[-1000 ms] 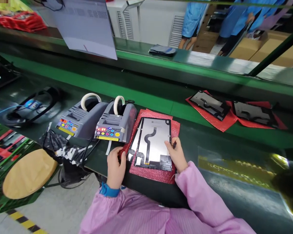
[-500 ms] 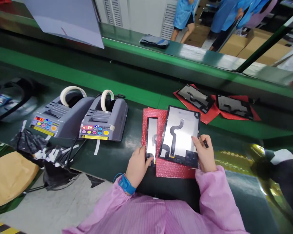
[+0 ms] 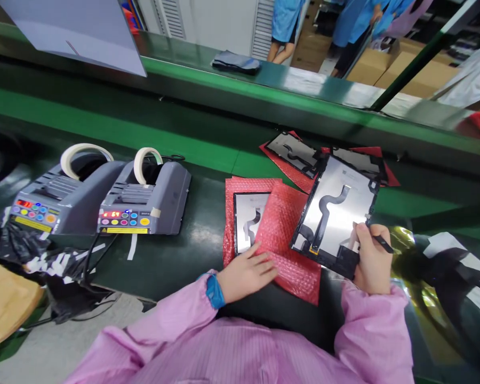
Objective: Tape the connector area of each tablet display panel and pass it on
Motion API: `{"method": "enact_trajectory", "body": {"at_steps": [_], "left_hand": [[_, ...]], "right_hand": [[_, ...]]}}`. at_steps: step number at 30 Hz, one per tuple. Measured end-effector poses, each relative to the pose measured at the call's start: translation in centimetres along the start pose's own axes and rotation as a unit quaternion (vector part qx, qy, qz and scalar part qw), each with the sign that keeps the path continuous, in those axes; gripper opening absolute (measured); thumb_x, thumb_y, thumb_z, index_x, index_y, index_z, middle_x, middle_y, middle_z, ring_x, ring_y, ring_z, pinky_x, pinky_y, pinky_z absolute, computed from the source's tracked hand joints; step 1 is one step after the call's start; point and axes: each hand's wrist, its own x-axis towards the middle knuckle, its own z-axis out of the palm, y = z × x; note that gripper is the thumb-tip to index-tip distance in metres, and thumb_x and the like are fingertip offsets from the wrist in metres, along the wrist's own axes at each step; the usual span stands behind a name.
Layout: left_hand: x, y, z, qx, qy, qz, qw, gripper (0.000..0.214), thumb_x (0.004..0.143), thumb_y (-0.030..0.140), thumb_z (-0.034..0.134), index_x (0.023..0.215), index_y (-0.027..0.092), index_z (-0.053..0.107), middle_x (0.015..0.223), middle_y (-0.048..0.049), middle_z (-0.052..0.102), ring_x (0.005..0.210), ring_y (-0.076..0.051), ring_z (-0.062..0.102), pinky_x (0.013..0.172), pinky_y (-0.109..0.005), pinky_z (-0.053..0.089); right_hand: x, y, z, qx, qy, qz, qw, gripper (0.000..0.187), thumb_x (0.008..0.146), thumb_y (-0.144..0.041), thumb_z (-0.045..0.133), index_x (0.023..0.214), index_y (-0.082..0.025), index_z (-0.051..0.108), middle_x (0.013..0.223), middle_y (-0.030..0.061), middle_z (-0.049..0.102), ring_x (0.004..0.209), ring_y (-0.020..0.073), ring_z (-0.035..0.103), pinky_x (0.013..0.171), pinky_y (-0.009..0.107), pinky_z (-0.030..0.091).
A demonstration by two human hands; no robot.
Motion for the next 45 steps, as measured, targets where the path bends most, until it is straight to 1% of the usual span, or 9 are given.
{"method": "enact_trajectory", "body": {"at_steps": [6, 14, 20, 25, 29, 31, 37, 41, 45], "left_hand": [[-3.2, -0.4, -5.0, 0.061, 0.124, -0.009, 0.99, 0.043, 0.11, 0.021, 0.038, 0.142, 0.024, 0.066, 0.145, -0.011, 0.067, 0.141, -0.024, 0.059, 0.127, -0.054, 0.036], [-5.9, -0.4, 0.9, 0.153, 0.073, -0.053, 0.984, 0.035, 0.106, 0.018, 0.05, 0.133, 0.02, 0.072, 0.13, -0.0125, 0.076, 0.131, -0.028, 0.067, 0.12, -0.052, 0.047], [-8.7, 0.0, -1.2, 0.167, 0.106, 0.05, 0.979, 0.04, 0.102, 0.011, 0.056, 0.138, 0.025, 0.067, 0.12, -0.0075, 0.08, 0.114, -0.02, 0.077, 0.113, -0.041, 0.056], [-8.5, -0.1, -3.8, 0.206, 0.163, 0.019, 0.965, 0.038, 0.097, 0.009, 0.057, 0.129, 0.027, 0.07, 0.102, -0.0042, 0.082, 0.097, -0.018, 0.079, 0.105, -0.037, 0.061], [-5.3, -0.6, -5.3, 0.221, 0.193, 0.014, 0.956, 0.032, 0.097, 0.013, 0.056, 0.121, 0.027, 0.073, 0.104, -0.0036, 0.082, 0.103, -0.021, 0.077, 0.107, -0.044, 0.057], [-3.9, -0.8, -6.1, 0.225, 0.205, 0.011, 0.953, 0.032, 0.097, 0.012, 0.056, 0.119, 0.028, 0.073, 0.103, -0.0025, 0.082, 0.102, -0.021, 0.076, 0.106, -0.044, 0.057], [-2.4, -1.3, -7.6, 0.209, 0.24, -0.034, 0.947, 0.028, 0.098, 0.01, 0.053, 0.113, 0.025, 0.071, 0.101, -0.003, 0.081, 0.098, -0.021, 0.076, 0.099, -0.039, 0.058], [-2.5, -2.4, -8.4, 0.197, 0.262, -0.085, 0.941, 0.024, 0.1, 0.015, 0.053, 0.108, 0.025, 0.074, 0.101, -0.0032, 0.08, 0.099, -0.022, 0.076, 0.095, -0.037, 0.061], [-2.5, -4.3, -9.1, 0.178, 0.287, -0.153, 0.929, 0.022, 0.102, 0.028, 0.054, 0.101, 0.025, 0.076, 0.103, -0.0034, 0.08, 0.099, -0.023, 0.077, 0.093, -0.037, 0.063]], "right_hand": [[-0.4, -1.1, 1.0, 0.013, -0.03, -0.009, 0.999, 0.055, 0.07, -0.054, 0.089, 0.08, -0.025, 0.043, 0.076, -0.0047, 0.053, 0.074, 0.014, 0.056, 0.067, 0.028, 0.046], [-2.2, 1.3, 7.6, -0.048, -0.204, 0.008, 0.978, 0.053, 0.08, -0.062, 0.074, 0.08, -0.026, 0.035, 0.071, -0.0079, 0.036, 0.063, 0.0122, 0.042, 0.064, 0.027, 0.039], [-2.7, 2.4, 9.5, -0.232, -0.31, -0.05, 0.921, 0.045, 0.081, -0.06, 0.072, 0.079, -0.027, 0.042, 0.063, -0.0073, 0.041, 0.057, 0.0151, 0.039, 0.061, 0.029, 0.032], [2.4, 0.8, 9.5, -0.47, -0.261, -0.246, 0.806, 0.013, 0.099, -0.035, 0.055, 0.107, -0.024, 0.058, 0.094, 0.008, 0.07, 0.084, 0.0263, 0.063, 0.068, 0.033, 0.038], [10.0, 1.4, 12.8, -0.544, -0.37, -0.325, 0.68, 0.043, 0.095, -0.002, 0.038, 0.131, -0.01, 0.06, 0.121, 0.0255, 0.071, 0.115, 0.0335, 0.065, 0.087, 0.042, 0.045], [13.1, 1.8, 15.1, -0.532, -0.415, -0.34, 0.655, 0.048, 0.092, 0.003, 0.038, 0.133, -0.009, 0.06, 0.139, 0.026, 0.065, 0.134, 0.032, 0.057, 0.1, 0.045, 0.043], [16.5, 2.6, 20.9, -0.502, -0.42, -0.328, 0.681, 0.045, 0.089, 0.002, 0.056, 0.131, -0.012, 0.062, 0.121, 0.0164, 0.077, 0.114, 0.0263, 0.07, 0.101, 0.038, 0.047], [18.1, 0.9, 22.3, -0.457, -0.356, -0.319, 0.75, 0.023, 0.098, -0.013, 0.057, 0.119, -0.012, 0.063, 0.12, 0.0171, 0.077, 0.107, 0.0244, 0.073, 0.09, 0.033, 0.05], [23.0, -3.2, 20.8, -0.364, -0.294, -0.302, 0.83, 0.022, 0.101, -0.022, 0.04, 0.106, -0.012, 0.059, 0.126, 0.0098, 0.075, 0.123, 0.0169, 0.067, 0.092, 0.028, 0.046]]}}
